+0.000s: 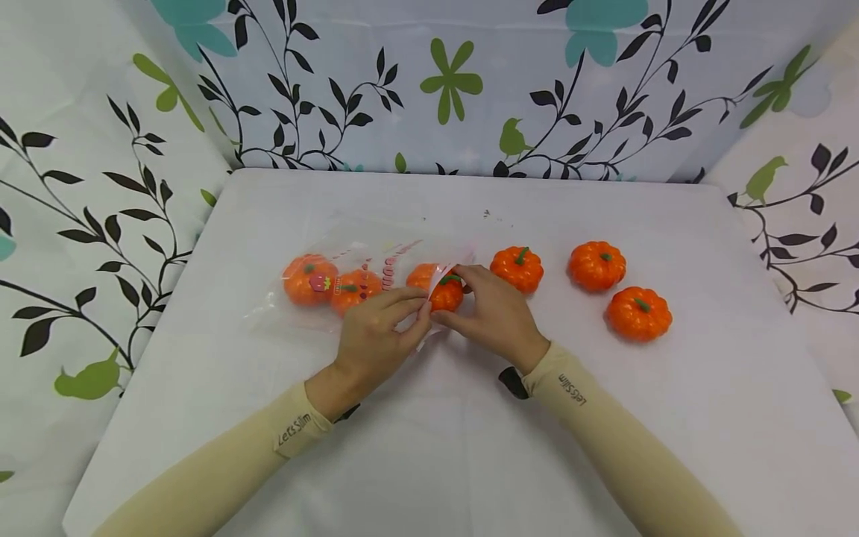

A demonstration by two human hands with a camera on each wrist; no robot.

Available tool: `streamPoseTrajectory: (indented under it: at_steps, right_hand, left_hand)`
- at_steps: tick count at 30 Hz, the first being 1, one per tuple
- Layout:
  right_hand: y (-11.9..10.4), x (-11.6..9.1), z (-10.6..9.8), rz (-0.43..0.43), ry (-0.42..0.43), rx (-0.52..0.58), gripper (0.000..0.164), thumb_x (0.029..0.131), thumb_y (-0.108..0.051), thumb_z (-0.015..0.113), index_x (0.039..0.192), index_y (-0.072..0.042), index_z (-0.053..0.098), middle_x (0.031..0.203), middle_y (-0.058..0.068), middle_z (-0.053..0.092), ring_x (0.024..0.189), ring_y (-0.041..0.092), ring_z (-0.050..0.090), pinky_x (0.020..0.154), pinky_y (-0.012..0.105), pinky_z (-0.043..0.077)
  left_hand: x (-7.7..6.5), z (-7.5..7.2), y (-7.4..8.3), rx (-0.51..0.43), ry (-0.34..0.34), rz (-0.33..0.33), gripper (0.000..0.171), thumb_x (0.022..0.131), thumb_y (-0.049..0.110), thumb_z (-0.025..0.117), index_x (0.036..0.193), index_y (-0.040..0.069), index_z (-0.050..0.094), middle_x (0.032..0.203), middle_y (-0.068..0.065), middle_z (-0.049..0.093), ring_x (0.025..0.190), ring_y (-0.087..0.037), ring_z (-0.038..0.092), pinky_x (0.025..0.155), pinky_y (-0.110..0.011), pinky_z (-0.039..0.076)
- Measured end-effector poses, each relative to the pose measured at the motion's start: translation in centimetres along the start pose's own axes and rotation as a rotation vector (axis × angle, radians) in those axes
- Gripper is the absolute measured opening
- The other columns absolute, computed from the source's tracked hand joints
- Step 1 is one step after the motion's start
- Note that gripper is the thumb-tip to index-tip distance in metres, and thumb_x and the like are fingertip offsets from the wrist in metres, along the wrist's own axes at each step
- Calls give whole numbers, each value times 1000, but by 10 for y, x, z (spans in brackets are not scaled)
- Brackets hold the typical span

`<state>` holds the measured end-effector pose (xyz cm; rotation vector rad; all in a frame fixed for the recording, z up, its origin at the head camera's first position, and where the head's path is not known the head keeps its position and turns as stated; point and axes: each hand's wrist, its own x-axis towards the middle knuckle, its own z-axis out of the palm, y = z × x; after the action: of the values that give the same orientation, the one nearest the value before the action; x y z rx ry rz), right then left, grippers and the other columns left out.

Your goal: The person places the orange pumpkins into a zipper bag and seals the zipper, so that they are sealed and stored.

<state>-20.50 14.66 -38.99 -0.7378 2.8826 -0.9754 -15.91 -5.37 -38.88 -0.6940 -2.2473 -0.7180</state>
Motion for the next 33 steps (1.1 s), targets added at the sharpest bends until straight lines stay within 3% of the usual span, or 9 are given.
streamPoseTrajectory:
  at_steps: [10,15,19,22,26,33]
  right_hand:
    - [-1,9,11,-8,7,10,41,81,-32,84,113,-13,65,104,1,66,95,24,65,78,38,55]
    - [-1,17,23,12,-6,45,39,82,-27,83,113,-10,66,101,1,66,89,20,65,75,35,57]
    - [-4,26,33,20,-33,70,51,82,-21,81,127,-4,63,99,7,66,86,23,63,76,37,55]
    - [-7,33,40,9,-39,73,61,84,-18,80,139,-2,58,123,14,66,106,28,64,91,42,53]
    - [-12,41,46,-21,-14,75,67,87,-17,79,146,-3,51,146,15,53,129,31,55,107,46,45]
    - [-13,51,54,-90,34,183,64,91,-10,71,148,0,45,146,18,52,135,31,49,115,45,35]
  left_hand:
    - [-3,-3,0,17,-8,1,12,86,12,74,90,3,81,94,-5,76,80,-16,73,75,-25,59]
    - [-6,-4,1,15,2,-1,11,86,12,75,89,3,81,94,-6,76,81,-17,73,75,-26,59]
    - [-7,-5,2,16,4,0,10,87,11,72,87,3,80,93,-5,75,81,-17,73,74,-27,60]
    - [-9,-4,2,22,11,4,10,87,10,71,86,4,80,93,-4,75,81,-16,73,73,-27,60]
    - [-9,-4,3,15,22,16,10,87,8,71,85,4,80,91,-4,75,81,-16,73,74,-26,60]
    - [-8,-3,2,25,14,39,8,85,6,71,83,3,78,91,-5,74,84,-17,73,78,-27,59]
